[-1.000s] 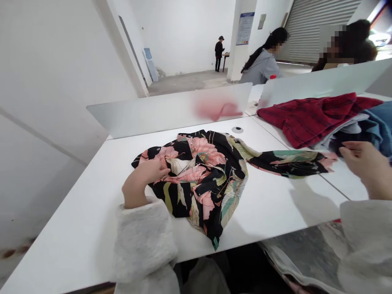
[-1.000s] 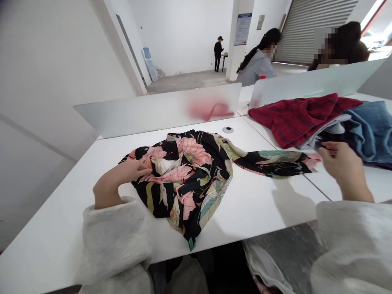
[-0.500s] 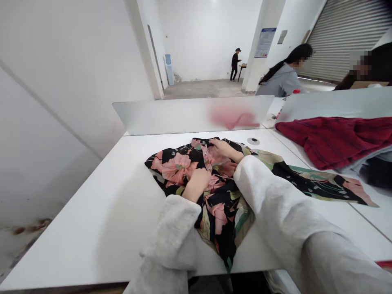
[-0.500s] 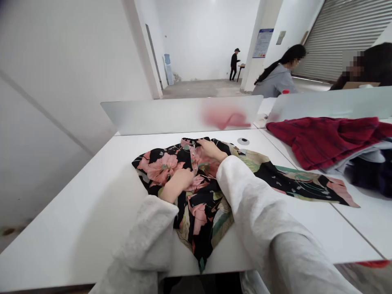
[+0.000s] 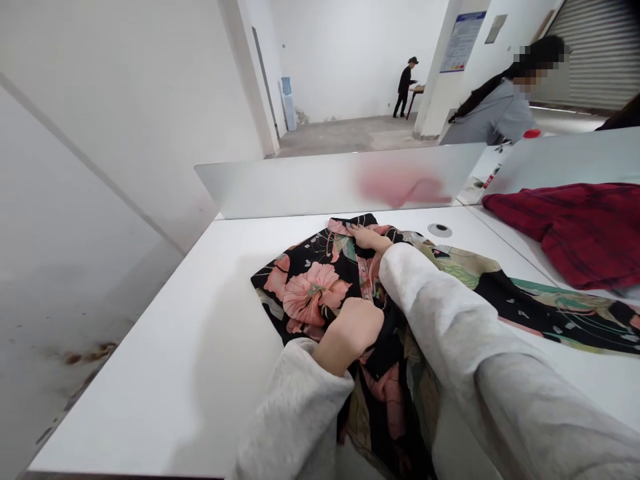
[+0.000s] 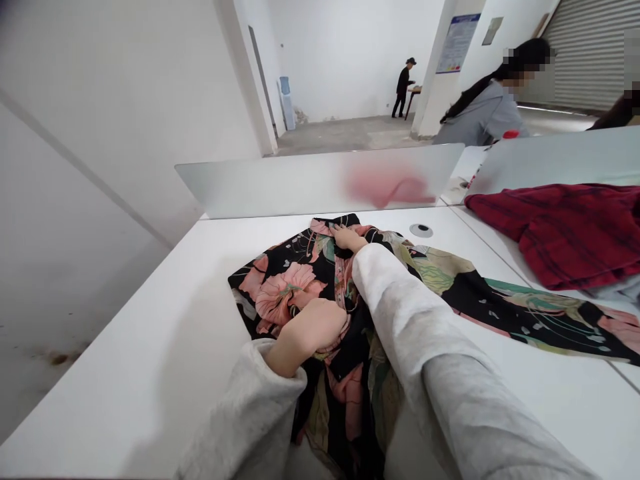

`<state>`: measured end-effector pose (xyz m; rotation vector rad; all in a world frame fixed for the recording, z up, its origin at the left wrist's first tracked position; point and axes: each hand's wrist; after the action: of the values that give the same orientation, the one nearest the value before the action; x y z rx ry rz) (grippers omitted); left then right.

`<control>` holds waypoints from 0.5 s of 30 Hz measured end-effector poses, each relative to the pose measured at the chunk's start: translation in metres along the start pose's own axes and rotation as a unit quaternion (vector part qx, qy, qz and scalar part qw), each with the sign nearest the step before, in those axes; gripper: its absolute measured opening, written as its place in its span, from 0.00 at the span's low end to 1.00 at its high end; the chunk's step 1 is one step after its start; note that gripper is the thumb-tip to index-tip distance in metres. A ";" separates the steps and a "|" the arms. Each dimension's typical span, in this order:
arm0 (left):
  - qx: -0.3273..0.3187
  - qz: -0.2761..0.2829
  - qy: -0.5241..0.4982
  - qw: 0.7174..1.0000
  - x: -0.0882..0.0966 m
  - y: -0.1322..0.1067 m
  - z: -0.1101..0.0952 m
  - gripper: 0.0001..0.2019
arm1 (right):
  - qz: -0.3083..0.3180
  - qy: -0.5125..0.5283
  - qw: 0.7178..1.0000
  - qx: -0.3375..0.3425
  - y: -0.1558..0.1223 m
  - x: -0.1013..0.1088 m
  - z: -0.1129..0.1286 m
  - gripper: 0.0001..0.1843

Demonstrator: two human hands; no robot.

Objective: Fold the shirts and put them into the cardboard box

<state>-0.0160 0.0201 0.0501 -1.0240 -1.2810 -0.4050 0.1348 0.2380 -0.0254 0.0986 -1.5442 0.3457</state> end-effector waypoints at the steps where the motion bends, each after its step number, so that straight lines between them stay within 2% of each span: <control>1: 0.013 -0.002 -0.006 1.000 0.001 -0.001 0.006 0.12 | -0.013 -0.002 1.000 -0.010 -0.001 0.002 -0.001 0.33; 5: 0.075 -0.032 -0.061 0.995 0.009 -0.019 0.047 0.14 | -0.037 -0.011 0.999 -0.038 -0.015 0.003 0.000 0.24; 8: 0.197 -0.036 -0.095 0.975 0.014 -0.047 0.087 0.16 | -0.017 -0.017 1.000 -0.019 -0.029 -0.009 0.008 0.19; 11: 0.303 -0.006 -0.137 0.943 0.011 -0.080 0.121 0.15 | -0.017 -0.024 0.999 0.015 -0.032 -0.023 0.014 0.22; 13: 0.337 0.011 -0.228 0.913 0.002 -0.100 0.140 0.16 | -0.033 -0.026 0.999 0.021 -0.026 -0.028 0.015 0.26; 15: 0.356 0.034 -0.335 0.872 -0.013 -0.116 0.155 0.18 | -0.047 -0.025 0.999 0.013 -0.017 -0.029 0.013 0.27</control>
<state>-0.1984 0.0803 0.0766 -0.5617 -1.8060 0.5181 0.1277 0.2140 -0.0506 0.2006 -1.5788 0.2914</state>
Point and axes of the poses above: each hand's wrist, its own y-axis towards the middle knuckle, its own x-axis out of the back of the hand, z = x × y, and after that the axes turned 7 degrees about z, right-handed
